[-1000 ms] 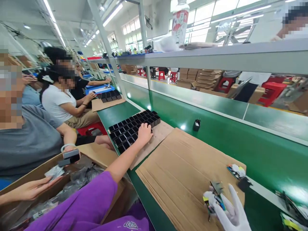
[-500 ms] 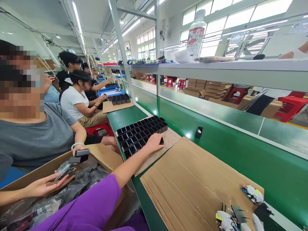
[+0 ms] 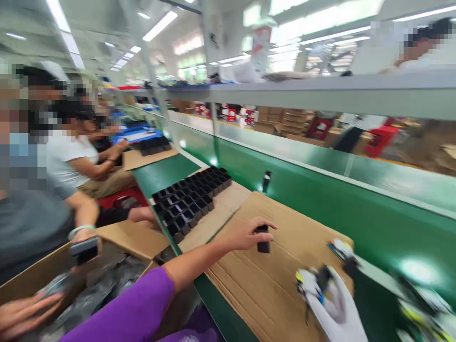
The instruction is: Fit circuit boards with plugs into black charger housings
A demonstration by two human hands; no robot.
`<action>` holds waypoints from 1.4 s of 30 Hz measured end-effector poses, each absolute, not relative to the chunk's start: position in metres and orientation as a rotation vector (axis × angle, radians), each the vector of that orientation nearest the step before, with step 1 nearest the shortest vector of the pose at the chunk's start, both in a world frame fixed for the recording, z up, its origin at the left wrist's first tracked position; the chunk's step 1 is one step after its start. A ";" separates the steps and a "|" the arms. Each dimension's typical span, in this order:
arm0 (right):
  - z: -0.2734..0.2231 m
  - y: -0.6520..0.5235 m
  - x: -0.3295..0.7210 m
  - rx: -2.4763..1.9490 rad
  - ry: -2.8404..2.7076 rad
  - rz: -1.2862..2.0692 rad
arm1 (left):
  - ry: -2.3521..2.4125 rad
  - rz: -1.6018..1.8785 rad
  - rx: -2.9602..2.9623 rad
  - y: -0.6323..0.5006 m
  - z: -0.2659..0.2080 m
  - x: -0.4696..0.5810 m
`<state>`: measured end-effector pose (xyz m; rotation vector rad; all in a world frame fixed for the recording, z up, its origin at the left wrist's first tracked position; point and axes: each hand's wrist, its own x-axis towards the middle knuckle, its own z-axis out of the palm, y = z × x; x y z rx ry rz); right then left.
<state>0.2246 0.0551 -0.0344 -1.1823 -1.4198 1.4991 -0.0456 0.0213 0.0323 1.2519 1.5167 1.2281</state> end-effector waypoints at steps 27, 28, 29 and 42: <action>0.021 0.048 0.232 -1.043 -2.212 0.739 | 1.030 0.960 0.533 0.011 -0.026 -0.005; 0.029 0.061 0.246 -1.245 -2.168 0.595 | 1.038 0.985 0.512 0.011 -0.025 -0.004; 0.036 0.076 0.259 -1.505 -2.112 0.440 | 1.054 1.014 0.490 0.011 -0.023 -0.002; 0.080 0.151 0.311 -2.290 -1.922 0.267 | 0.994 1.199 0.447 0.006 0.001 0.008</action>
